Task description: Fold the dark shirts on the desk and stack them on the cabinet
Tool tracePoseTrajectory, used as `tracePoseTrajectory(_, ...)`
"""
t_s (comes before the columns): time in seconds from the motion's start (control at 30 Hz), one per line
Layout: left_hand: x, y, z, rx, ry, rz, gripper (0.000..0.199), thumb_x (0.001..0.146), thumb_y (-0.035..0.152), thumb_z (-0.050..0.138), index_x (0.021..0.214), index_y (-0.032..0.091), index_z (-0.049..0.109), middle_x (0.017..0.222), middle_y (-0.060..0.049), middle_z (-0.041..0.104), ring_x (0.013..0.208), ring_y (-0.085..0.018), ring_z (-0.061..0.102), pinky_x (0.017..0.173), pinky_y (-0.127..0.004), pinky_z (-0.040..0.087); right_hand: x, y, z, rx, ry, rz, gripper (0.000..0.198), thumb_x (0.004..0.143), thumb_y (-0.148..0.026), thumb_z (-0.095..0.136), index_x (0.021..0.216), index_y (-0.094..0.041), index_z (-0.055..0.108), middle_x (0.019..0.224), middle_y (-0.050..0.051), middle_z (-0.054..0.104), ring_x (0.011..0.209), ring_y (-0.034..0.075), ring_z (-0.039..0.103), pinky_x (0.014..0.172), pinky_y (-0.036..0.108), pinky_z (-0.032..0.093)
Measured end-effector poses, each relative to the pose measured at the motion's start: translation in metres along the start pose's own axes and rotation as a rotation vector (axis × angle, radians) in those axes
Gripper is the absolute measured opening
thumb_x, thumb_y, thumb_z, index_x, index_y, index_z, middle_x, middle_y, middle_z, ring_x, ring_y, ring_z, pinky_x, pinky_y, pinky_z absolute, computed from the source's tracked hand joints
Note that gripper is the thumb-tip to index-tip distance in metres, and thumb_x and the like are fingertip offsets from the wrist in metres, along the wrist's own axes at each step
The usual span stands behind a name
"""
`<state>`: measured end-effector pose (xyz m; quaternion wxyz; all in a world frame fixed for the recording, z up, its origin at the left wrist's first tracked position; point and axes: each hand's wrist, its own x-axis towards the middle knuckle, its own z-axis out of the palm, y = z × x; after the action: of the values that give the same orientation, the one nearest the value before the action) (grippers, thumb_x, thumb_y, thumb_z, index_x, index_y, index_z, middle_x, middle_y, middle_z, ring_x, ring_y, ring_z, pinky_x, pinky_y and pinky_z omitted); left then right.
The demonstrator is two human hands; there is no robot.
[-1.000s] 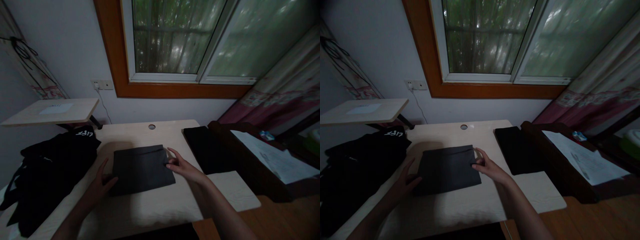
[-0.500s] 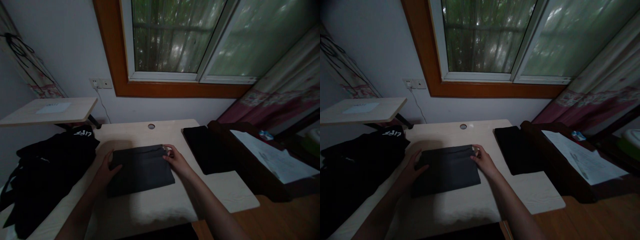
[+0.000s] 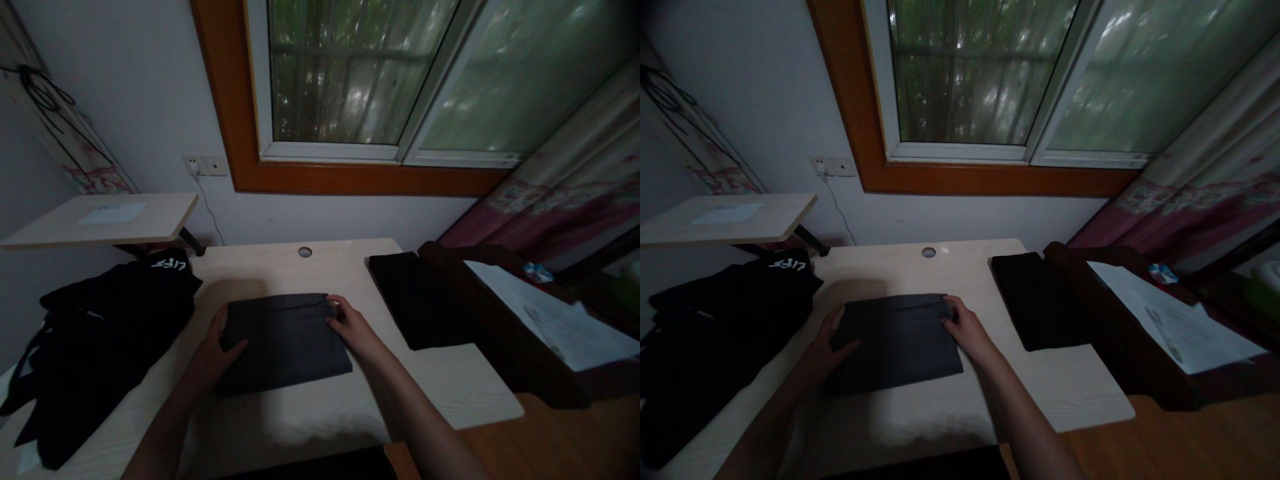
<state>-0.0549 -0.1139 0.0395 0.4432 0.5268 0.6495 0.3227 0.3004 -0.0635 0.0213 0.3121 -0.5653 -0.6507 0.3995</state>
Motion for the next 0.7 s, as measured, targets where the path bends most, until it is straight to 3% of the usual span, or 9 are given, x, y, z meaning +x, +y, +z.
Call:
tracePoseTrajectory(0.27,-0.028,-0.006,-0.009,0.083,-0.110,0.056,0.097,0.077,0.044,0.075,0.159,0.025,0.026,0.157,-0.017,0.046,0.140,-0.035,0.051,0.115,-0.052,0.044,-0.020,0.006,-0.022,0.154,-0.340,0.014,0.057,0.079,-0.029,0.071,0.134,-0.026,0.057,0.084,-0.002,0.057,0.077,0.017,0.055,0.071,0.029,0.044)
tracePoseTrajectory(0.47,-0.026,0.014,-0.019,0.089,-0.140,0.114,0.098,0.078,0.040,0.074,0.160,0.027,0.023,0.153,-0.016,0.051,0.132,-0.033,0.058,0.109,-0.048,0.049,-0.023,-0.017,-0.027,0.129,-0.212,-0.021,0.046,0.080,-0.035,0.075,0.125,-0.028,0.066,0.088,0.001,0.058,0.081,0.019,0.054,0.072,0.031,0.044)
tracePoseTrajectory(0.6,-0.015,0.031,-0.026,0.124,-0.084,0.182,0.097,0.078,0.043,0.076,0.160,0.028,0.026,0.147,-0.013,0.056,0.125,-0.034,0.062,0.100,-0.045,0.055,-0.019,-0.032,-0.033,0.276,-0.159,-0.034,0.035,0.081,-0.040,0.074,0.112,-0.026,0.065,0.088,0.001,0.058,0.083,0.021,0.055,0.074,0.031,0.044)
tracePoseTrajectory(0.7,0.000,0.033,-0.025,0.121,-0.058,0.175,0.092,0.079,0.045,0.073,0.158,0.025,0.030,0.138,-0.013,0.063,0.118,-0.034,0.067,0.095,-0.044,0.057,-0.010,-0.027,-0.032,0.349,-0.122,-0.033,0.032,0.081,-0.042,0.074,0.104,-0.024,0.060,0.088,0.001,0.058,0.085,0.020,0.055,0.074,0.030,0.043)
